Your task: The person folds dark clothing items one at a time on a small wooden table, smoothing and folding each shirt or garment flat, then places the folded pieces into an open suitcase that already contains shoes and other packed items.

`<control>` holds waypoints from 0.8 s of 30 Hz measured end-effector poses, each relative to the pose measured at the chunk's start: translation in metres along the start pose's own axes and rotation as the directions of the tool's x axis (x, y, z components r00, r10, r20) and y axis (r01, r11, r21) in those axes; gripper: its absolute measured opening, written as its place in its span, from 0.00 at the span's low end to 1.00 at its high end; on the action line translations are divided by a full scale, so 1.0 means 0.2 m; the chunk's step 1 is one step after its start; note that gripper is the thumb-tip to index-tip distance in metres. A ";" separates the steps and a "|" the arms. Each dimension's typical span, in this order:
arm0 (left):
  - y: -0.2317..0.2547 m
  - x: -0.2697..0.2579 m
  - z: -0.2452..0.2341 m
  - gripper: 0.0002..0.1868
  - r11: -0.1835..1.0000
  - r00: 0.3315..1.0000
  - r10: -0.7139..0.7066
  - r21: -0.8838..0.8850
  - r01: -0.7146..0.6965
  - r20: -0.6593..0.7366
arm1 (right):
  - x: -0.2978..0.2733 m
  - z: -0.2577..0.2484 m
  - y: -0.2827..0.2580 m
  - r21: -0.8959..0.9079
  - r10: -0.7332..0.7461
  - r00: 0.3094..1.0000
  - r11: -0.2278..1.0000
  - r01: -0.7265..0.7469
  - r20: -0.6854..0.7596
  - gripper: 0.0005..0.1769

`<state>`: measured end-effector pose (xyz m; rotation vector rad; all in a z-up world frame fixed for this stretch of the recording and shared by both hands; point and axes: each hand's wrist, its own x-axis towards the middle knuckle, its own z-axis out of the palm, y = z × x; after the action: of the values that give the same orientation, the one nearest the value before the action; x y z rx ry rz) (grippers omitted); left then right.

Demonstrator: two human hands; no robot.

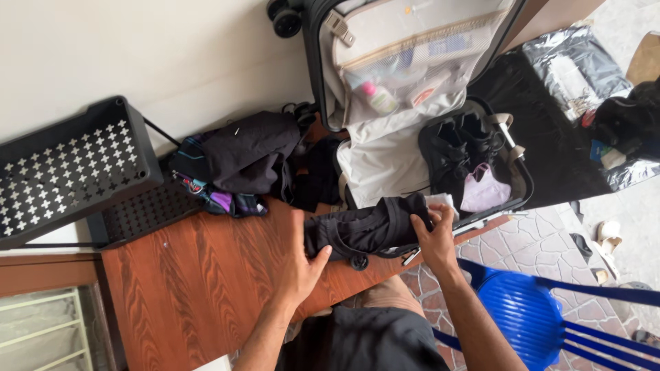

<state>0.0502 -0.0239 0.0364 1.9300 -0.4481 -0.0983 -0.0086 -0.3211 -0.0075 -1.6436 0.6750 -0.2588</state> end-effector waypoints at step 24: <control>-0.23 0.44 1.07 0.30 0.828 0.830 -0.558 0.054 0.558 -0.003 | 0.79 -0.37 0.08 -0.518 -0.143 0.908 0.781 0.348 0.394 0.44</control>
<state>0.0844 -0.2264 -0.0773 2.0613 0.1267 -0.4854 0.0746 -0.4712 -0.0405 -2.3094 0.2716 0.0586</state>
